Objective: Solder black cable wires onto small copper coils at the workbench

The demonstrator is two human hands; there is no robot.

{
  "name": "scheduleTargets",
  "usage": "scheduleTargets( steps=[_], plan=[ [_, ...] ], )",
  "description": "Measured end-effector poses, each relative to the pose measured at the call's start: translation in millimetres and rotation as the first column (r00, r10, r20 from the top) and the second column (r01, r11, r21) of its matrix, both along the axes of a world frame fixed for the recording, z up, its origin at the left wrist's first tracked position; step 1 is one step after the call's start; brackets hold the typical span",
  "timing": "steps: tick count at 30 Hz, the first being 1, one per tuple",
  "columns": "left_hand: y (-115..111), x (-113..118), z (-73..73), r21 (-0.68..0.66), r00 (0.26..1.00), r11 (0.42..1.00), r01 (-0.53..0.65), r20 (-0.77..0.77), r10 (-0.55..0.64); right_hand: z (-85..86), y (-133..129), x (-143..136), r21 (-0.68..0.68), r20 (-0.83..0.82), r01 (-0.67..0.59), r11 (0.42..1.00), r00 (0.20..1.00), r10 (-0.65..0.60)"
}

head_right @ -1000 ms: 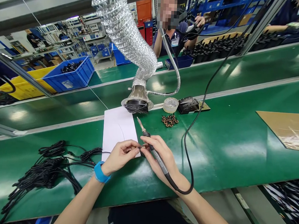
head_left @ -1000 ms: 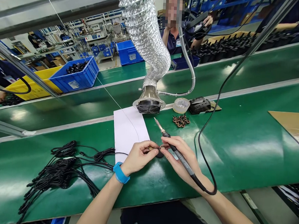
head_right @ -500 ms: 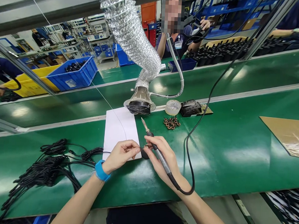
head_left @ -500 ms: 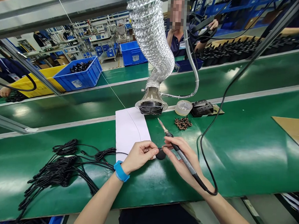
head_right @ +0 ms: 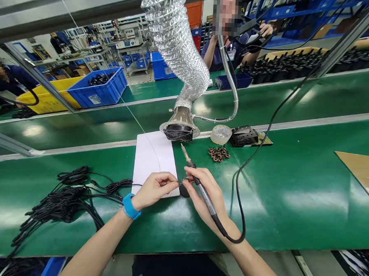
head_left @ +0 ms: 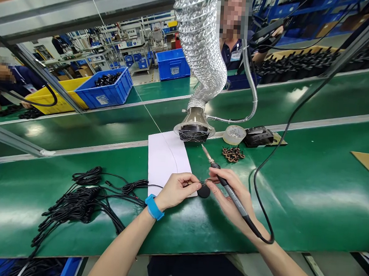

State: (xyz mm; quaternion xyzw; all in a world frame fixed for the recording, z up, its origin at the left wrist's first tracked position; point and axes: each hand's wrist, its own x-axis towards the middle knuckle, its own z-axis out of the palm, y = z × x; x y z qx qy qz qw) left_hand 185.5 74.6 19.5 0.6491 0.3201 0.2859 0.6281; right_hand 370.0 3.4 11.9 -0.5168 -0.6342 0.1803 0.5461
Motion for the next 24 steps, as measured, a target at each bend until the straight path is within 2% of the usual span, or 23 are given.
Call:
scheduleTargets(
  steps=[3,6,9,12,14,15,16,17,18,20,21,22,24],
  plan=[
    [-0.1,-2.6,-4.2,-0.009,1.0,1.0,-0.006,-0.019,0.006,0.9,0.2,-0.7,0.017,0.037,0.0,1.0,0.999,0.0],
    [1.9,-6.0,-13.7,-0.081,0.999,0.997,0.006,-0.04,-0.01,3.2,1.5,-0.2,0.055,0.109,0.03,0.998,0.993,-0.036],
    [12.6,-17.5,-13.4,-0.076,0.998,0.995,-0.061,0.025,0.063,8.1,6.5,2.5,0.078,0.16,0.087,0.993,0.982,-0.099],
    [29.1,-50.1,10.2,0.074,0.968,0.966,-0.247,0.063,0.242,14.9,14.7,6.9,0.133,0.229,0.108,0.985,0.964,-0.137],
    [37.3,-82.9,32.2,0.25,0.934,0.908,-0.336,-0.04,0.356,20.3,20.5,10.3,0.185,0.308,0.094,0.978,0.94,-0.149],
    [39.8,-100.3,41.1,0.359,0.911,0.878,-0.318,-0.14,0.387,23.0,23.6,11.9,0.2,0.348,0.087,0.976,0.925,-0.154],
    [41.3,-117.1,46.8,0.455,0.878,0.861,-0.228,-0.286,0.383,25.7,26.9,13.4,0.21,0.388,0.081,0.974,0.908,-0.159],
    [42.0,-132.3,48.6,0.521,0.814,0.847,-0.101,-0.447,0.372,28.2,30.6,14.8,0.218,0.425,0.076,0.973,0.89,-0.164],
    [42.0,-145.4,46.4,0.548,0.717,0.835,0.045,-0.6,0.355,30.5,35.0,16.2,0.223,0.457,0.066,0.973,0.874,-0.164],
    [41.1,-164.2,33.1,0.511,0.474,0.814,0.277,-0.809,0.347,33.5,45.9,19.2,0.246,0.505,0.033,0.969,0.848,-0.157],
    [40.8,-170.5,24.8,0.465,0.371,0.812,0.353,-0.866,0.335,34.1,52.4,21.0,0.259,0.524,0.012,0.966,0.838,-0.152],
    [40.9,-175.4,17.5,0.424,0.3,0.812,0.402,-0.898,0.321,34.1,59.2,23.0,0.271,0.541,-0.011,0.963,0.828,-0.143],
    [43.2,-183.7,11.3,0.378,0.245,0.812,0.444,-0.923,0.295,32.8,73.5,27.4,0.284,0.568,-0.038,0.958,0.811,-0.136]
  ],
)
